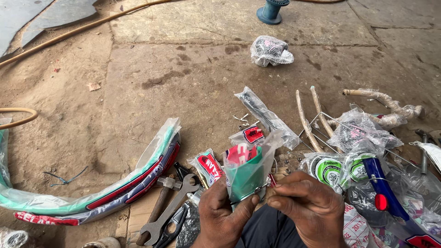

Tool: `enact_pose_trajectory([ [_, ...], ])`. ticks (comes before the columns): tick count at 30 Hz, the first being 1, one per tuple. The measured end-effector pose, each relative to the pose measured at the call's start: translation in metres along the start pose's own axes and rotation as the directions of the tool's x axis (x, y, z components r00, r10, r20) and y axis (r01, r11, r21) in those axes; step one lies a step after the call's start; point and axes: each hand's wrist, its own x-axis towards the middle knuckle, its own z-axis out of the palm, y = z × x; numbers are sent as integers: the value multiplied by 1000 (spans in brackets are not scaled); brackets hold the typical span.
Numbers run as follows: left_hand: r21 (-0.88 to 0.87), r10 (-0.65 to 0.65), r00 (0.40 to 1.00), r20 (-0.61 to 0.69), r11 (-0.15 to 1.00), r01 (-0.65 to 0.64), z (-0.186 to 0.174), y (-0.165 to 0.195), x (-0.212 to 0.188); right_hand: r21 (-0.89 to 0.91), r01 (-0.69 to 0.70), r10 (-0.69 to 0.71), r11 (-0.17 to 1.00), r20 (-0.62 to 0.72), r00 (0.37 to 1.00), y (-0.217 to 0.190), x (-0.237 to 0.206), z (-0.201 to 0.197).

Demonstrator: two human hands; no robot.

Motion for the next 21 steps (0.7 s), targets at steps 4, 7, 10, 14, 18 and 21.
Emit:
enact_pose_trajectory([
  [4, 65, -9, 998, 65, 998, 5, -2, 1, 0, -89, -72, 73, 993, 5, 997, -12, 5, 4],
  [7, 113, 23, 997, 72, 993, -31, -2, 2, 1, -215, -59, 64, 975, 16, 998, -16, 4, 7],
  [10, 86, -13, 997, 81, 996, 6, -2, 4, 1, -301, 30, -34, 953, -7, 999, -14, 4, 10],
  [14, 74, 28, 994, 110, 997, -37, -2, 4, 1, -349, 207, -183, 914, 101, 978, -9, 8, 8],
  [18, 38, -18, 988, 155, 999, 13, 0, 5, 1, -251, 187, -154, 950, 145, 977, -4, 11, 7],
  [21, -28, -55, 983, 176, 998, 60, 1, 6, 1, -278, 168, -132, 946, 143, 981, -1, 9, 6],
])
